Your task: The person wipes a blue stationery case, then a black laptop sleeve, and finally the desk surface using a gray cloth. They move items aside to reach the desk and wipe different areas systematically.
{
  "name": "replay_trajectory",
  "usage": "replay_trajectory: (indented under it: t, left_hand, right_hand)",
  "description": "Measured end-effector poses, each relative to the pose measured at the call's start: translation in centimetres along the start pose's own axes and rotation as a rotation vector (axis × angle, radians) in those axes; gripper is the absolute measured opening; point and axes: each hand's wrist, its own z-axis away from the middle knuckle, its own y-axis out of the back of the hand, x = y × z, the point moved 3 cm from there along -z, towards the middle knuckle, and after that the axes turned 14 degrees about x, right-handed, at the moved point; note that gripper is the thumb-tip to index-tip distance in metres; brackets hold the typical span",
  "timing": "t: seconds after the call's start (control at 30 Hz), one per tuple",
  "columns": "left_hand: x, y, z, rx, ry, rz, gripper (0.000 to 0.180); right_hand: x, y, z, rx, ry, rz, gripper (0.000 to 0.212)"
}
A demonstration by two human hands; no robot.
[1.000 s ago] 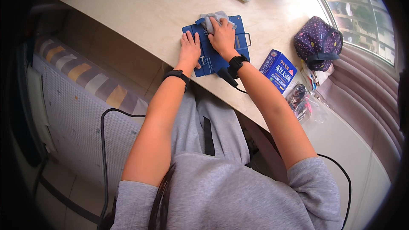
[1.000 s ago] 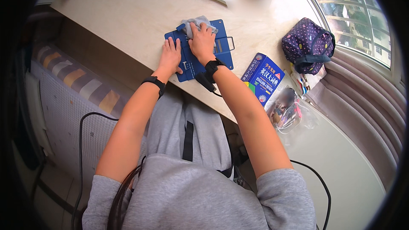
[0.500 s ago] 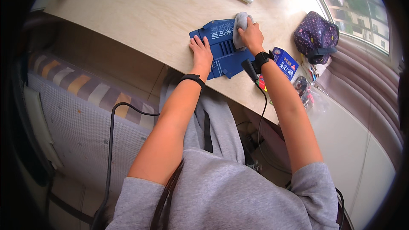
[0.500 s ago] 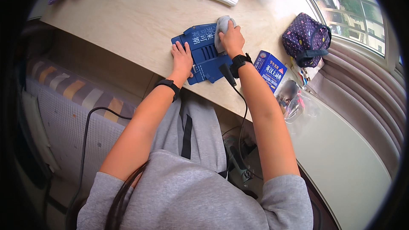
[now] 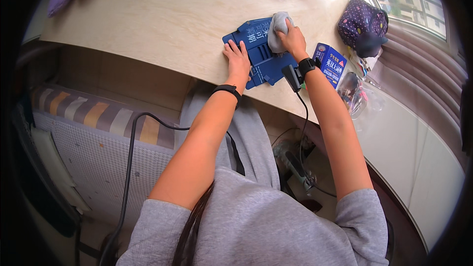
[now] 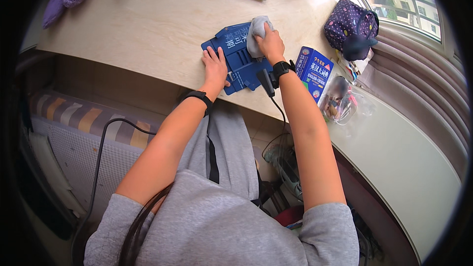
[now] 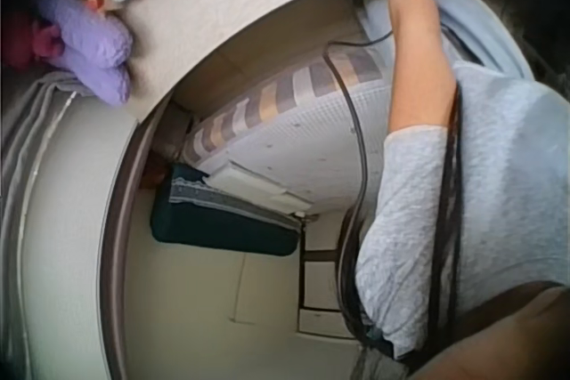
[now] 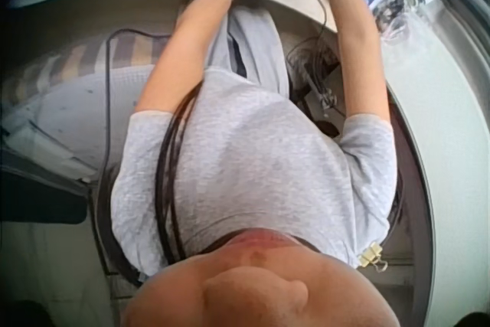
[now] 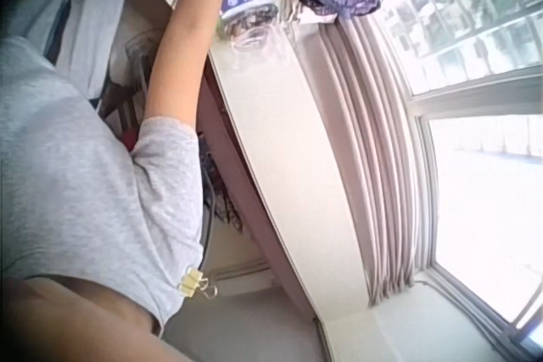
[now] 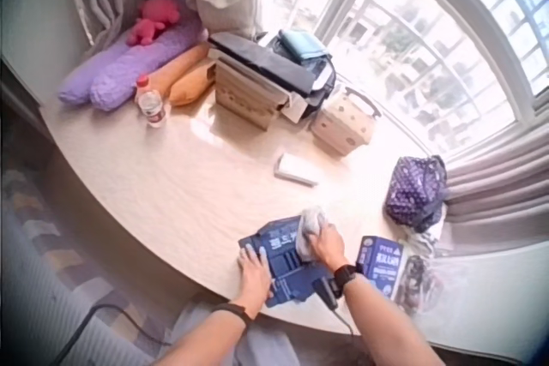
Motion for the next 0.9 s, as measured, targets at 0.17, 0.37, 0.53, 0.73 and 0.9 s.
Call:
replay_trajectory:
  t: [0.17,0.37,0.53,0.73,0.9]
  left_hand:
    - [0.4,-0.3,-0.4,0.045,0.002,-0.067,0.124]
    - [0.3,-0.2,-0.4,0.007,-0.039,-0.082,0.088]
    - [0.8,-0.3,-0.8,0.062,0.043,-0.125,0.131]
    - [0.7,0.2,-1.0,-0.038,0.032,-0.063,0.123]
    - [0.5,1.2,-0.5,-0.044,0.015,-0.052,0.119]
  right_hand:
    - [-3.5,-0.9,7.6,-0.033,0.313,-0.035,0.059]
    - [-2.4,-0.5,7.6,-0.194,0.5,-0.008,0.057]
    - [2.5,-0.1,3.1,0.067,-0.074,-0.042,0.049]
    - [-1.2,-1.3,11.7,-0.087,0.156,0.0,0.061]
    - [-1.9,-1.0,12.2,-0.268,0.285,-0.012,0.059]
